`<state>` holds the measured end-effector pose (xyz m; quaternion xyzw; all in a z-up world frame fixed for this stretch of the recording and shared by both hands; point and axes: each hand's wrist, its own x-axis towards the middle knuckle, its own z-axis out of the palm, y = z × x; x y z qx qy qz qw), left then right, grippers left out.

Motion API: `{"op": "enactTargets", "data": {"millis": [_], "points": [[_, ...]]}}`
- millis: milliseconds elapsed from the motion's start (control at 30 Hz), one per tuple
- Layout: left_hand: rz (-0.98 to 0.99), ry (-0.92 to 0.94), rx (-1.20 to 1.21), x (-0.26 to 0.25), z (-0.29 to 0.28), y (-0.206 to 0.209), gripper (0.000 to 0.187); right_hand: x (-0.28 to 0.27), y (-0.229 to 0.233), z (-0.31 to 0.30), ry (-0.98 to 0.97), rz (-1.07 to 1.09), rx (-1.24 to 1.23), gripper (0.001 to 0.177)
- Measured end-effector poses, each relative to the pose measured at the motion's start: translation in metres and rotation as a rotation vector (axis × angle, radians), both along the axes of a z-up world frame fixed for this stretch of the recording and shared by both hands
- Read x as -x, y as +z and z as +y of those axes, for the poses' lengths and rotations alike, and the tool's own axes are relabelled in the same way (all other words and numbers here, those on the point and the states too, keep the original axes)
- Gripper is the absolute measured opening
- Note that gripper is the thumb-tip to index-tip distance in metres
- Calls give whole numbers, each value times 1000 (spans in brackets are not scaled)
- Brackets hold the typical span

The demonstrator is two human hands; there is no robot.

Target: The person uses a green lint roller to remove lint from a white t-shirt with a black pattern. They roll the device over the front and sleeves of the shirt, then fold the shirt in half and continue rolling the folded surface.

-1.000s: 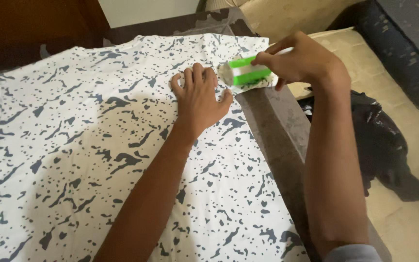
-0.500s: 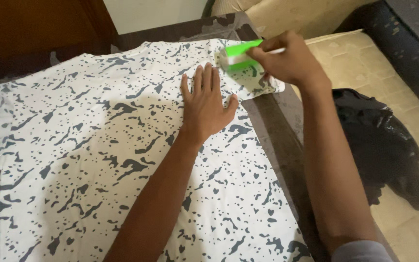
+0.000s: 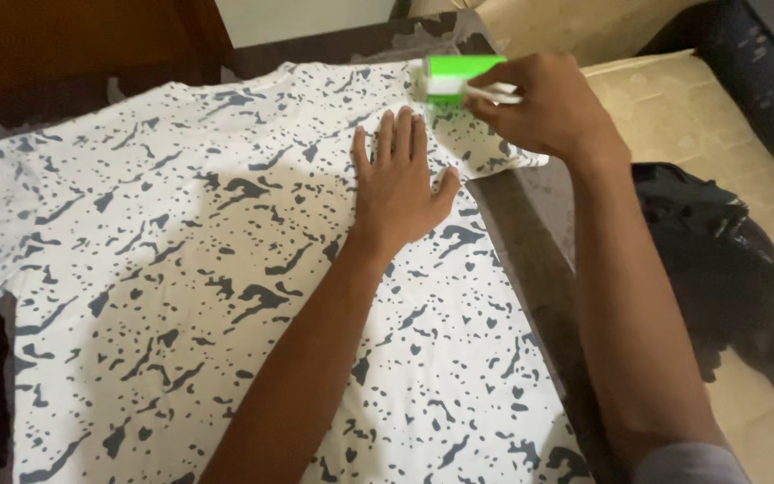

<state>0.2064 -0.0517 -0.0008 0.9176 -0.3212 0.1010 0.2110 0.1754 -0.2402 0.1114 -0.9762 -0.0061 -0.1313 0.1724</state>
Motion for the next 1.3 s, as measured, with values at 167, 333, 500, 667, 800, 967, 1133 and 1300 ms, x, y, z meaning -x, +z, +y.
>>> {"op": "enactTargets", "data": {"millis": [167,333,500,667,800,967,1133,1300], "points": [[1,16,37,2,-1,-5,77,-1,-7,4,-90,6,-118,34],[-18,17,53,2,0,-3,76,-15,-40,6,203,-399,66,26],[-24,12,63,2,0,-4,76,-13,-32,1,-14,-123,-25,31],[-31,8,50,1,0,-4,76,-11,-20,1,-80,-51,-73,27],[-46,6,38,0,-1,-4,75,-16,-43,8,-12,-241,-115,30],[-33,11,56,2,0,-4,75,-20,-52,13,3,-265,-81,30],[-20,2,63,2,1,-4,75,-8,-17,13,-63,43,-193,31],[-74,4,77,0,-1,-8,68,11,23,5,-145,278,-129,32]]}}
